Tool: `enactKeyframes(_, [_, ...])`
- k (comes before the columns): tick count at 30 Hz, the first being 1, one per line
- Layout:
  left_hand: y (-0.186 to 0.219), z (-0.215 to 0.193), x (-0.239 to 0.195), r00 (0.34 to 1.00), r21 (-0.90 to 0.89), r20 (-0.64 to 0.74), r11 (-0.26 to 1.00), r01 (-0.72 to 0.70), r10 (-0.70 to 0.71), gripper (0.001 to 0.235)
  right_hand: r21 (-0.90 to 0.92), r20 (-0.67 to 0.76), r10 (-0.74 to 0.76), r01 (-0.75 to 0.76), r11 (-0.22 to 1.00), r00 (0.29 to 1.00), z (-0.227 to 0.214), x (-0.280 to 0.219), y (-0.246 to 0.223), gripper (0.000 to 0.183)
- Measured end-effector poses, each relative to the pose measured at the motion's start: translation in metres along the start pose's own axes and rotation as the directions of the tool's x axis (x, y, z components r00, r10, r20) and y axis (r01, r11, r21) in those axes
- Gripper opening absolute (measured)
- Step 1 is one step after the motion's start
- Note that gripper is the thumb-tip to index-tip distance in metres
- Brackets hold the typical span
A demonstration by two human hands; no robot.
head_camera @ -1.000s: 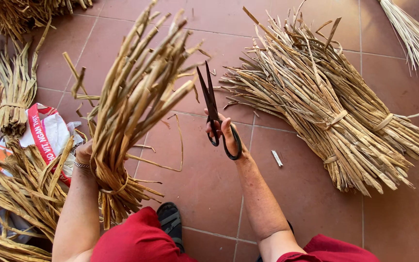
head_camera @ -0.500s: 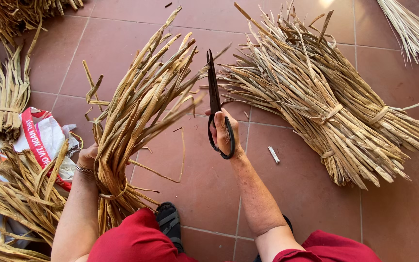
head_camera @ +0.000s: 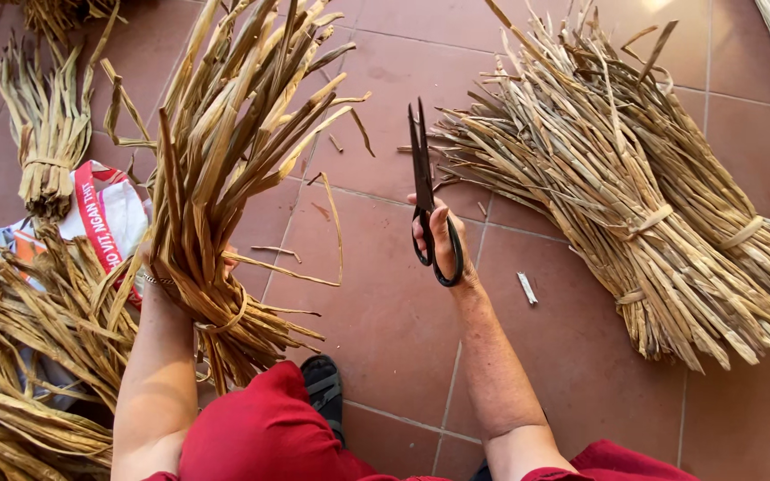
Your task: The person gathers dried plant stalks into bundles, trims the ends with scissors, and arranges the finished bundles on the floor. The person repeatedly picks up bundles, aligns the stalks, cuts the ends to even length, and places the trimmed bundles aside.
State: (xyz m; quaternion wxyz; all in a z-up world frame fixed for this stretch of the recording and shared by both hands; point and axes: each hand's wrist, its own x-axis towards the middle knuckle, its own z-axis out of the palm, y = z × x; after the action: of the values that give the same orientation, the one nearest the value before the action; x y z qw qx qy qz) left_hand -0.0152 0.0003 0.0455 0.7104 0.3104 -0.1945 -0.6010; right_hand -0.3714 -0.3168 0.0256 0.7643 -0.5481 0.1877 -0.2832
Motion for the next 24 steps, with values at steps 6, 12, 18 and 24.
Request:
enactKeyframes(6, [0.005, 0.025, 0.006, 0.997, -0.026, -0.062, 0.999, -0.039, 0.037, 0.089, -0.167, 0.146, 0.099, -0.074, 0.983, 0.984, 0.005, -0.003, 0.021, 0.098])
enactKeyframes(12, [0.002, 0.04, 0.005, 0.989, -0.043, -0.116, 0.995, -0.093, 0.087, 0.086, -0.174, 0.428, 0.131, -0.06, 0.983, 0.894, -0.009, -0.001, 0.018, 0.108])
enactKeyframes(18, [-0.002, 0.054, 0.015, 0.987, -0.049, -0.127, 0.993, -0.106, 0.099, 0.084, 0.131, 0.604, 0.062, -0.176, 0.976, 0.795, -0.011, -0.002, 0.016, 0.109])
enactKeyframes(24, [-0.004, 0.061, 0.015, 0.987, -0.058, -0.132, 0.993, -0.099, 0.09, 0.082, 0.2, 0.57, 0.026, -0.17, 0.965, 0.821, -0.011, -0.008, 0.008, 0.109])
